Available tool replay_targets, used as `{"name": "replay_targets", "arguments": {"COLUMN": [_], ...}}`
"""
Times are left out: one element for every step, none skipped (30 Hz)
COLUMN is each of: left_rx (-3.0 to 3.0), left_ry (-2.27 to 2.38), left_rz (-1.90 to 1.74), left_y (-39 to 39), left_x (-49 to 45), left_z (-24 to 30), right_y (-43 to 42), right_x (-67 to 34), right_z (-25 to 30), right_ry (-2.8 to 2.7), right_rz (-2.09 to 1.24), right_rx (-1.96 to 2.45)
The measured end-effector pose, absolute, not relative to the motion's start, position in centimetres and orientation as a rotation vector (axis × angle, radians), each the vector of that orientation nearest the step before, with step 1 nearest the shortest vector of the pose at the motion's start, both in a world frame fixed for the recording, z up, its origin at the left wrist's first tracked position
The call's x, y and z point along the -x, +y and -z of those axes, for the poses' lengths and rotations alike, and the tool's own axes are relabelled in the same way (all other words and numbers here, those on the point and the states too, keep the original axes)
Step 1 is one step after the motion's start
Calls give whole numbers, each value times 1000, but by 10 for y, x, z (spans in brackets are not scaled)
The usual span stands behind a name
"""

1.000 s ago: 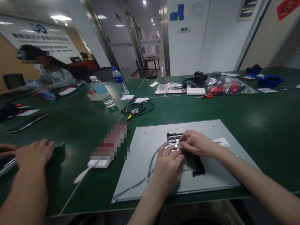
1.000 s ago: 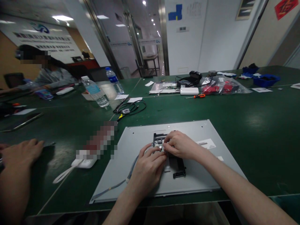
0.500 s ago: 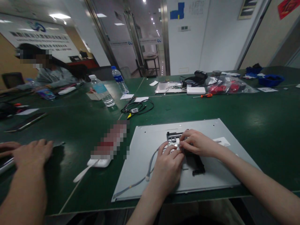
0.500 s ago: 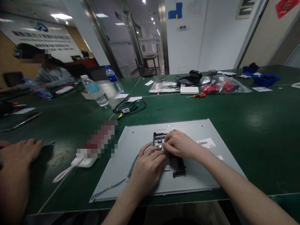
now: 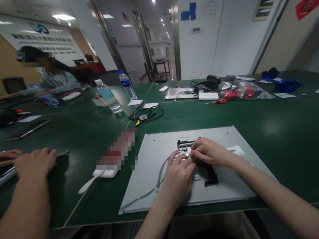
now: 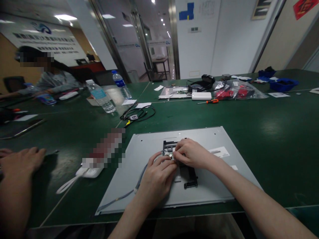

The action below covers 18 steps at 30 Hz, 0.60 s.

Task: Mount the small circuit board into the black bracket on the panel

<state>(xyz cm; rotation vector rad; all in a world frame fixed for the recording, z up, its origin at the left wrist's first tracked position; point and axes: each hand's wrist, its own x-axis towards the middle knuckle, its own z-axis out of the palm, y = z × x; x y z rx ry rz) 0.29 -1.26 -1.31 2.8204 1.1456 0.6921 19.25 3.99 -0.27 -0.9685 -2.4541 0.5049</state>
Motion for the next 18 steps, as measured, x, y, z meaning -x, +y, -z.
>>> {"name": "replay_targets", "arguments": {"left_rx": [-2818,-2817,-2817,-2818,-2818,-2818,-2816,-2812,-2809,-2806,-2806,-2807,-2809,-2810,-2812,-2814,-2816,-2820], "left_ry": [1147,1146,1140,1133,1126,1121,1120,1123,1129,1136,1139,1140,1136,1130,1126,1124,1126,1129], "left_rz": [-688,-685,-688,-696,-705,-712,-712,-707,-700,-692,-687,-686,-686,-687,-687,-687,-690,-696], "left_y": [-13,-13,-12,-12,-12,-12,-12,-12,-12,-12,-12,-12,-12,-12,-12,-12,-11,-12], "left_x": [-3,-3,-3,-2,-2,-2,-2,-2,-2,-2,-2,-2,-2,-2,-2,-2,-1,-1], "left_z": [13,13,14,14,14,15,15,15,15,15,15,15,15,15,15,15,15,15], "right_y": [40,40,40,40,40,40,40,40,40,40,40,40,39,39,39,39,39,40], "right_x": [-193,-193,-193,-193,-193,-193,-193,-192,-192,-192,-192,-192,-192,-192,-192,-192,-192,-192], "right_z": [3,3,3,4,4,4,4,4,4,4,3,3,3,3,4,4,4,4], "right_ry": [-2452,-2450,-2447,-2444,-2443,-2444,-2445,-2447,-2449,-2452,-2454,-2455,-2456,-2456,-2455,-2453,-2452,-2451], "right_rz": [-509,-513,-515,-517,-519,-521,-519,-516,-511,-507,-503,-502,-503,-506,-509,-513,-519,-525], "right_rx": [970,972,973,973,971,969,969,969,970,972,973,974,975,976,978,979,979,978]}}
